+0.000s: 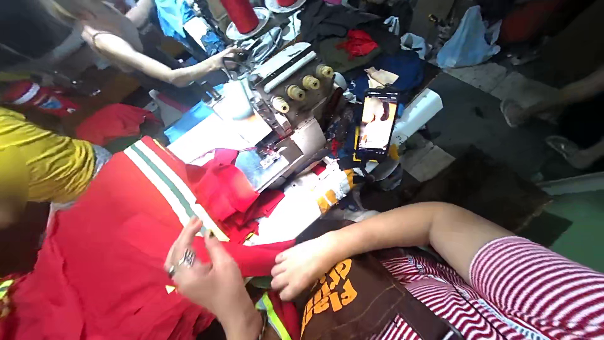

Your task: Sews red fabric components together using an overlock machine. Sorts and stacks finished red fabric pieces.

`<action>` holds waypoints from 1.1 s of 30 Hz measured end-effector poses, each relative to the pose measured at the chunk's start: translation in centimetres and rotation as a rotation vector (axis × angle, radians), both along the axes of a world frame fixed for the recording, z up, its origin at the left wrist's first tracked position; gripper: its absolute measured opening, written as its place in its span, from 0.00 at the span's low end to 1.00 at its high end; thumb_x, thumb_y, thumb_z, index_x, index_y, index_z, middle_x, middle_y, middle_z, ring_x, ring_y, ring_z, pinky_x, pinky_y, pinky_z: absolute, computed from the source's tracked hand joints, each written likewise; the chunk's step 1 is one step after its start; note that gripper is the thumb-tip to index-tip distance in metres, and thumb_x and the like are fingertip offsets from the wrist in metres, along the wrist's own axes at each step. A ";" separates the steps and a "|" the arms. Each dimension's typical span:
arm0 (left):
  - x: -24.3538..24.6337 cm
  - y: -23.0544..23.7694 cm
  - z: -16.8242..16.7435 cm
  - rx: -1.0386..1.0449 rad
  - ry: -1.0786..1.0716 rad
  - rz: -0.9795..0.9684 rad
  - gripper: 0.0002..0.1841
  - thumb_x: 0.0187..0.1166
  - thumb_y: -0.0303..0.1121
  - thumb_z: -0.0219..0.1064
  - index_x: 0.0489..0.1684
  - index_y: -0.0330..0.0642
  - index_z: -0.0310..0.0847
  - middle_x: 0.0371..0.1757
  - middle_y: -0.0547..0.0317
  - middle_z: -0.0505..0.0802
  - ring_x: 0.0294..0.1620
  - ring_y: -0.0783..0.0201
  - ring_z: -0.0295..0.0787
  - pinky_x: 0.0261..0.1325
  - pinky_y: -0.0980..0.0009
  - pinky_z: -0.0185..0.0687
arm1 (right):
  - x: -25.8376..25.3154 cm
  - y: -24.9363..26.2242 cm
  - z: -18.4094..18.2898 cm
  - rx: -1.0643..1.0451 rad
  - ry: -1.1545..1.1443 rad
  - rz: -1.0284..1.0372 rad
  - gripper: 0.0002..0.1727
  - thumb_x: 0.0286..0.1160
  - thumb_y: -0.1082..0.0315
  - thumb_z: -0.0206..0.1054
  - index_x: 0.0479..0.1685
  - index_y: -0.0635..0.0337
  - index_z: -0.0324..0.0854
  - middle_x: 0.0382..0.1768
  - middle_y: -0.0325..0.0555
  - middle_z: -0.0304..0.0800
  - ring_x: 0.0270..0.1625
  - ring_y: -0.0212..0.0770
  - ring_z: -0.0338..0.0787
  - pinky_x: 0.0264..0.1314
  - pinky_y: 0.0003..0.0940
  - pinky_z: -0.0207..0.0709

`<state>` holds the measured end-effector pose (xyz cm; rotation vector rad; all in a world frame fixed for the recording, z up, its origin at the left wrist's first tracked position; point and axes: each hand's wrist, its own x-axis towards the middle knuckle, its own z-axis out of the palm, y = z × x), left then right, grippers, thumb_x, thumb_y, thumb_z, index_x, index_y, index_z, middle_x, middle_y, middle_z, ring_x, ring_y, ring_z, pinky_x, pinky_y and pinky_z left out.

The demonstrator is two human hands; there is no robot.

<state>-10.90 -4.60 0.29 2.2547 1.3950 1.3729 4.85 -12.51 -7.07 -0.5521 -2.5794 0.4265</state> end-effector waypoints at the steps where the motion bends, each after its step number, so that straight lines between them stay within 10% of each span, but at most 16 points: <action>1: -0.7 -1.1 -0.1 -0.023 -0.039 -0.002 0.14 0.81 0.23 0.61 0.57 0.19 0.82 0.63 0.30 0.88 0.74 0.47 0.82 0.79 0.60 0.73 | -1.0 0.0 -0.4 -0.024 -0.060 0.047 0.13 0.76 0.78 0.64 0.50 0.56 0.92 0.56 0.49 0.92 0.67 0.52 0.86 0.76 0.50 0.72; 6: -3.5 -4.8 -1.2 -0.137 -0.140 0.069 0.14 0.82 0.20 0.58 0.54 0.12 0.78 0.61 0.28 0.88 0.69 0.57 0.85 0.72 0.71 0.78 | -3.7 1.8 -5.0 0.026 -0.065 0.037 0.19 0.74 0.84 0.57 0.53 0.63 0.91 0.57 0.47 0.92 0.63 0.43 0.86 0.70 0.35 0.70; 13: -5.6 -7.0 -2.4 -0.237 -0.296 0.095 0.13 0.82 0.17 0.56 0.55 0.12 0.77 0.55 0.42 0.90 0.58 0.73 0.86 0.65 0.78 0.80 | -1.9 1.4 -3.9 0.121 -0.037 0.018 0.17 0.74 0.85 0.57 0.46 0.62 0.91 0.47 0.47 0.94 0.58 0.45 0.90 0.72 0.40 0.74; 18: -5.3 -7.0 -3.3 -0.280 -0.373 0.102 0.12 0.82 0.18 0.56 0.55 0.14 0.77 0.53 0.47 0.90 0.56 0.76 0.87 0.63 0.79 0.82 | -0.1 1.5 -4.6 0.119 0.017 0.050 0.23 0.75 0.85 0.54 0.66 0.66 0.86 0.67 0.52 0.90 0.74 0.48 0.86 0.78 0.38 0.73; 24: -5.3 -7.3 -3.4 -0.290 -0.396 0.108 0.11 0.80 0.15 0.57 0.53 0.16 0.80 0.51 0.50 0.92 0.55 0.75 0.88 0.63 0.78 0.83 | 0.1 1.9 -5.0 0.197 0.056 0.055 0.15 0.71 0.85 0.59 0.41 0.63 0.92 0.39 0.48 0.94 0.54 0.46 0.91 0.63 0.38 0.78; 33: -5.6 -7.4 -3.4 -0.281 -0.400 0.097 0.11 0.81 0.16 0.56 0.53 0.17 0.79 0.51 0.52 0.92 0.55 0.76 0.88 0.62 0.77 0.83 | 0.2 1.1 -2.8 0.255 0.120 -0.032 0.12 0.75 0.82 0.61 0.37 0.58 0.89 0.34 0.46 0.91 0.45 0.48 0.92 0.49 0.41 0.85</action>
